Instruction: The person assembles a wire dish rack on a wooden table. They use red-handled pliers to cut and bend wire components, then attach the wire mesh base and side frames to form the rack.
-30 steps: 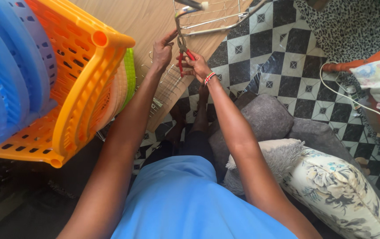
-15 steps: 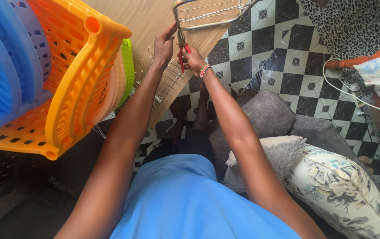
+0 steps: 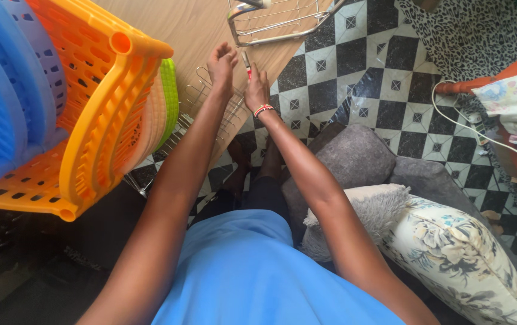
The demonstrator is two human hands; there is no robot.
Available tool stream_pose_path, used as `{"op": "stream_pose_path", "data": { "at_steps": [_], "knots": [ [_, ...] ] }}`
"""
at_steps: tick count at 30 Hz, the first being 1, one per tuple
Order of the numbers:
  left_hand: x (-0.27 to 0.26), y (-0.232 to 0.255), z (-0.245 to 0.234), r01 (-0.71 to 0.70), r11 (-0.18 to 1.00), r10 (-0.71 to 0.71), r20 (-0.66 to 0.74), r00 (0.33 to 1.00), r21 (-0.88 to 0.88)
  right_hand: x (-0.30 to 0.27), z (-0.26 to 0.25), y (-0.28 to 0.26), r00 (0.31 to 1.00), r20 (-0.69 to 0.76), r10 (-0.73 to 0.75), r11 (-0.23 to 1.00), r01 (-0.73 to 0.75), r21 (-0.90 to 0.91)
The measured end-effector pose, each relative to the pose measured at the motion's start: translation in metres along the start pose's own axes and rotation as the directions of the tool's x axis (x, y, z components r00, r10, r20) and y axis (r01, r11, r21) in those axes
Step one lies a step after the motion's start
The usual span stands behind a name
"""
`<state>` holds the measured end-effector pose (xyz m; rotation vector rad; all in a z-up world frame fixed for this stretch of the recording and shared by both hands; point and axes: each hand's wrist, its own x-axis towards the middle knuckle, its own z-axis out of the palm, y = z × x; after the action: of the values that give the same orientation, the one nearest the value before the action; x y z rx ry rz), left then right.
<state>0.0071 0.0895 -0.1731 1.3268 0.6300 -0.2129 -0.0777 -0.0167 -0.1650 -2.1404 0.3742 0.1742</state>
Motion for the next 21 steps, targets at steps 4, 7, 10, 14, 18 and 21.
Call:
{"op": "stream_pose_path", "data": {
  "at_steps": [4,7,10,14,18,21],
  "knots": [
    [0.024,-0.015,0.006,0.452,0.779,-0.408,0.196,0.892,-0.434,0.008,-0.008,0.014,1.0,-0.007,-0.003,0.997,0.004,0.082],
    [0.028,-0.016,0.01,0.544,0.711,-0.501,0.221,0.837,-0.446,0.01,-0.013,0.02,0.999,0.026,0.019,0.996,-0.022,0.092],
    [0.023,-0.014,0.017,0.592,0.707,-0.544,0.239,0.805,-0.387,0.009,-0.019,0.026,0.999,0.016,0.036,0.992,-0.038,0.118],
    [0.021,-0.014,0.018,0.604,0.706,-0.573,0.203,0.794,-0.37,0.008,-0.018,0.035,0.999,-0.01,0.044,0.986,-0.042,0.164],
    [0.024,-0.021,0.015,0.525,0.728,-0.497,0.189,0.847,-0.441,0.006,-0.02,0.04,0.999,-0.038,0.038,0.983,-0.03,0.18],
    [0.025,-0.023,0.015,0.557,0.728,-0.515,0.218,0.829,-0.399,0.006,-0.026,0.041,0.998,-0.027,0.063,0.982,-0.057,0.18]
  ]
}}
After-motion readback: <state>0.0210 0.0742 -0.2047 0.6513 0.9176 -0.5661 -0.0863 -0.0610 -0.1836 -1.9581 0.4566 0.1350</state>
